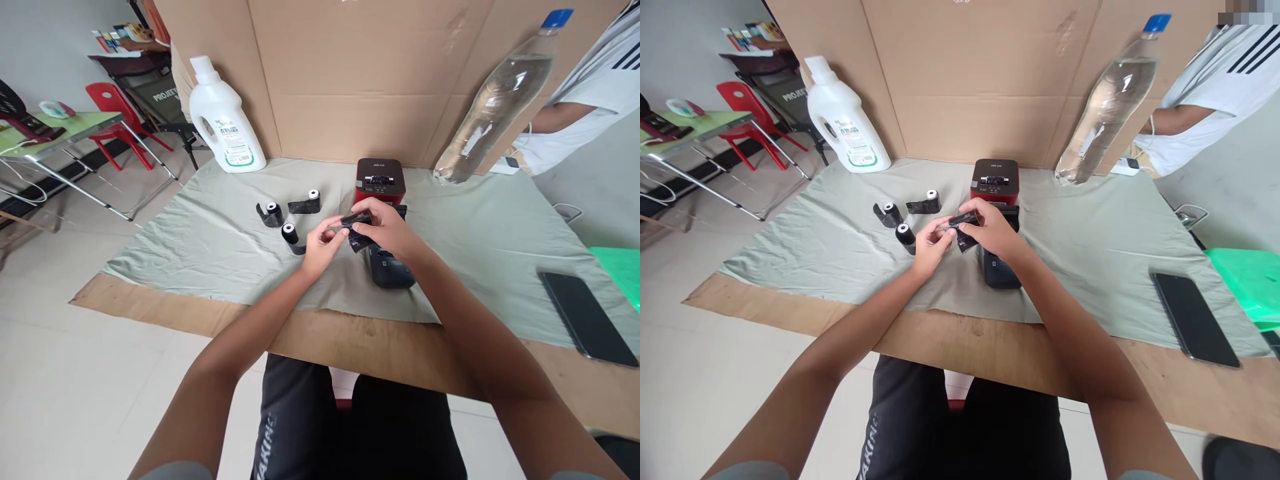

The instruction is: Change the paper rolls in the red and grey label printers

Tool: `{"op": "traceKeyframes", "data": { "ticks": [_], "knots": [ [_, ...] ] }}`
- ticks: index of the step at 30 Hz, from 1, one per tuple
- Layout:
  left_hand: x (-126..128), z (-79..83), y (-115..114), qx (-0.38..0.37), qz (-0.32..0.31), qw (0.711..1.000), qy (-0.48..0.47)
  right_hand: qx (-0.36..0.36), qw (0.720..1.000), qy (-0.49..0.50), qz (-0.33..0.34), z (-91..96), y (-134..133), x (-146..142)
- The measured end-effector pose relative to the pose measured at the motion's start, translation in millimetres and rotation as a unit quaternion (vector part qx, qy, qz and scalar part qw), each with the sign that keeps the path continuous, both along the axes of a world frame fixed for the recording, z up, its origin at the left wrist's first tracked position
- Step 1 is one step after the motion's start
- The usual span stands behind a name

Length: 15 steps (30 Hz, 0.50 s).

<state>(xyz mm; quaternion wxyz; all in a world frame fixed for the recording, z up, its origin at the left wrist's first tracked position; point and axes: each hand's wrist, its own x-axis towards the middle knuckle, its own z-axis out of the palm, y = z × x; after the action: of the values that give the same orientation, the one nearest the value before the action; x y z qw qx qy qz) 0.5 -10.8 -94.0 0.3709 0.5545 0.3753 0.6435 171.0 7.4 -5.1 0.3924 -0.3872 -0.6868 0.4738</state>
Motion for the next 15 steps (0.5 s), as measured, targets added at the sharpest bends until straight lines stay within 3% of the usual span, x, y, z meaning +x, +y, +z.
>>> {"op": "traceKeyframes", "data": {
  "ticks": [8, 15],
  "knots": [
    [-3.4, 5.1, -3.7, 0.1, 0.035, 0.989, 0.107, -0.155, 0.984, 0.049, -0.069, -0.8, 1.7, -0.9],
    [-13.3, 7.9, 1.6, 0.131, -0.072, 0.976, 0.159, -0.155, 0.987, -0.022, 0.031, 18.4, -6.4, 6.9]
  ]
}}
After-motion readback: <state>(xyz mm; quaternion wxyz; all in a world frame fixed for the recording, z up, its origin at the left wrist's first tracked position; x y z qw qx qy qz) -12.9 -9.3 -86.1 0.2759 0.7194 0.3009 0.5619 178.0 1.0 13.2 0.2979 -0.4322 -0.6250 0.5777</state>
